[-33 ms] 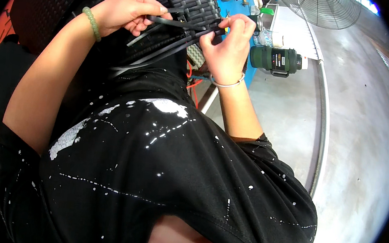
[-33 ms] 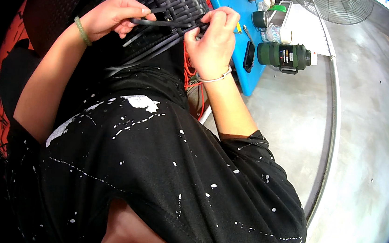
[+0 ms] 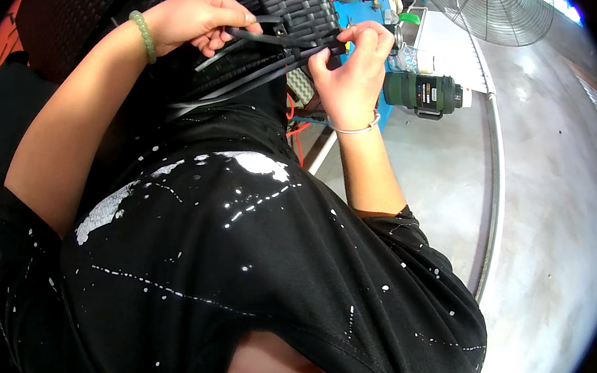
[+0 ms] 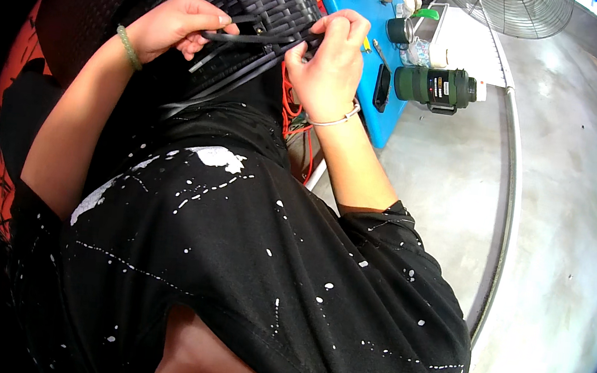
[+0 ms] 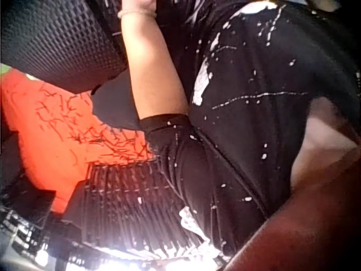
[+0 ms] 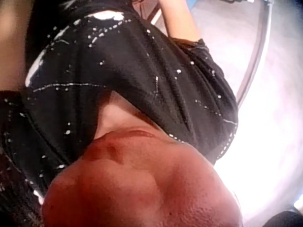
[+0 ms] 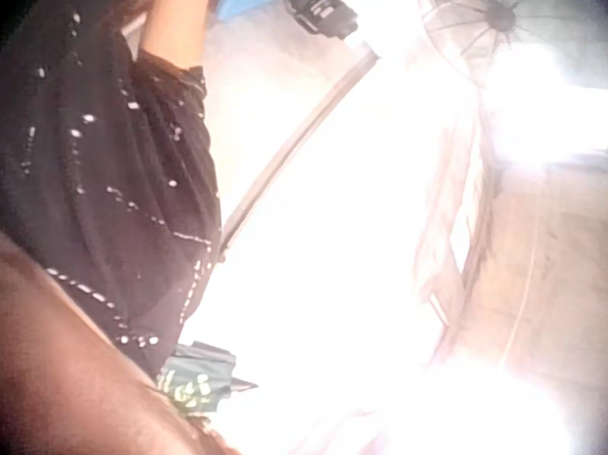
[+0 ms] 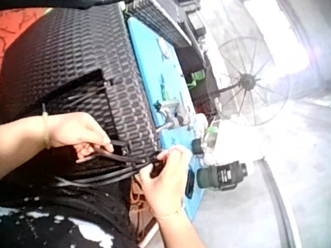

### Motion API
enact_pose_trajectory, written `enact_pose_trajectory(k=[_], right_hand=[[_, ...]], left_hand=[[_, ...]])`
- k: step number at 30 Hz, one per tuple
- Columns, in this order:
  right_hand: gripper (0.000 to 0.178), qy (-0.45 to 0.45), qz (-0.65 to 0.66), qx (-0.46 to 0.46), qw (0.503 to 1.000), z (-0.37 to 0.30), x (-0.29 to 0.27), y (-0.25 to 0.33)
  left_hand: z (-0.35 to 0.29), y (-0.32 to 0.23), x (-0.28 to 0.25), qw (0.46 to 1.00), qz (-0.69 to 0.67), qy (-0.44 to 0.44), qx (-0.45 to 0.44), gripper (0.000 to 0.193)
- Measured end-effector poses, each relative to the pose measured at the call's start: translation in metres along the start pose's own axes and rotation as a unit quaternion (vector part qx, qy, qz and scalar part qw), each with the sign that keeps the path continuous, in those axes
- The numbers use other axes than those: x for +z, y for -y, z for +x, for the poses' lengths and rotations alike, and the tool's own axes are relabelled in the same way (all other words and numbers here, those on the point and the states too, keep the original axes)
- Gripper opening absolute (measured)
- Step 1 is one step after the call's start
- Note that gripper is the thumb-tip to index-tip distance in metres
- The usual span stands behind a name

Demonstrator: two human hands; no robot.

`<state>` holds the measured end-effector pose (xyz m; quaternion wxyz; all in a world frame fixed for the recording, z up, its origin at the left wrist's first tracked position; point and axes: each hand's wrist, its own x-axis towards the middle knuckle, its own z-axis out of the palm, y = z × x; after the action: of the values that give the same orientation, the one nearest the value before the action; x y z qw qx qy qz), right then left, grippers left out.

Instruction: The person weaves black plastic strips into the frame of a wicker chair while sitting on the floor. They thread the strips through the existing weave and use a staple gun to secure the ends of the strips to the chair frame.

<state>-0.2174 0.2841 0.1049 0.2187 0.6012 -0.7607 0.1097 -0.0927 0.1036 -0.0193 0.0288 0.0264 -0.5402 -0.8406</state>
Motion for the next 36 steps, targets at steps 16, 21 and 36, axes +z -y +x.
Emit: enact_pose_trajectory(k=[16,21,36], right_hand=[[0.042,0.015,-0.011,-0.006,1.000,-0.010,0.014,0.013],[0.041,0.005,0.016,-0.013,1.000,-0.011,0.017,0.010],[0.025,0.075,0.054,-0.171,0.981,-0.013,-0.005,-0.003]], left_hand=[[0.006,0.038,0.034,0.888,0.398,-0.140,0.184,0.019],[0.006,0.043,0.037,0.888,0.376,-0.183,0.192,0.020],[0.027,0.058,0.060,0.963,0.115,-0.210,0.121,0.020]])
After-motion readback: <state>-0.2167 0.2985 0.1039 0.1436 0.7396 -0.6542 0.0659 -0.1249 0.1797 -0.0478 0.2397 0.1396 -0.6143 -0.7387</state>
